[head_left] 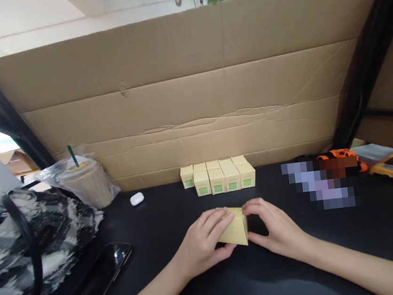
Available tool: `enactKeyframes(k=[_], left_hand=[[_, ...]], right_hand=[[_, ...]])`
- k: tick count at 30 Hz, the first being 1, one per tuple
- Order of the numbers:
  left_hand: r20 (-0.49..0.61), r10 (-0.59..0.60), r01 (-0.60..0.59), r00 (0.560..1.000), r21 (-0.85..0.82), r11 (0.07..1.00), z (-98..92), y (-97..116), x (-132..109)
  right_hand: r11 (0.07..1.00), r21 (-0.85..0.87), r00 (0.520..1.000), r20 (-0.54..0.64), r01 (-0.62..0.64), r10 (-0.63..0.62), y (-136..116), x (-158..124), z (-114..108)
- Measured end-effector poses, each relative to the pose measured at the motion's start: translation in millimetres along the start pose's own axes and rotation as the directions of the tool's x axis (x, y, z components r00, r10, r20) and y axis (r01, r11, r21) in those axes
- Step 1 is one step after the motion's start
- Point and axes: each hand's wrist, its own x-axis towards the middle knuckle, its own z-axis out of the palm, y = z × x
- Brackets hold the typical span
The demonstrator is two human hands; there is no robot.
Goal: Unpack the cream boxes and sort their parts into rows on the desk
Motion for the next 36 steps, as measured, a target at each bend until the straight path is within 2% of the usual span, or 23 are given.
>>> enactKeyframes(k=[10,16,19,22,25,27,28,30,32,36], left_hand=[[-0.023,-0.020,0.020,1.000,-0.008,1.000,1.5,0,0],[-0.072,-0.144,0.141,0.987,-0.045,0.989,1.3,-2,0],[-0.085,-0.228,0.225,0.970,-0.049,0.973,-0.6,-5,0],[-0.084,-0.281,0.280,0.956,-0.024,0.960,-3.6,-8,0],[-0.045,-0.221,0.223,0.974,0.031,0.974,-6.0,-8,0],[-0.027,-0.122,0.124,0.992,0.094,0.988,-6.5,-7,0],[-0.027,-0.074,0.077,0.997,0.128,0.989,-6.4,-6,0],[-0.035,-0.011,0.017,0.999,0.184,0.983,-5.9,-5,0],[-0.043,0.002,0.008,0.999,0.216,0.976,-5.8,-4,1],[-0.010,0.029,-0.025,1.000,0.254,0.967,-7.4,-4,4]], right_hand=[[0.999,-0.011,0.997,-0.072,-0.033,0.033,0,1,1],[0.995,0.077,0.986,-0.151,-0.062,0.073,4,-1,1],[0.991,0.131,0.989,-0.146,-0.002,0.021,2,-1,-2],[0.978,0.161,0.991,-0.056,0.129,-0.122,-6,0,-8],[0.937,0.162,0.938,0.111,0.309,-0.329,-14,1,-14],[0.919,0.149,0.897,0.206,0.366,-0.390,-17,1,-16],[0.924,0.138,0.895,0.233,0.356,-0.380,-17,1,-16],[0.952,0.123,0.924,0.235,0.279,-0.301,-15,1,-15],[0.976,0.110,0.956,0.207,0.188,-0.208,-12,1,-12],[0.991,0.089,0.976,0.186,0.100,-0.115,-8,1,-7]])
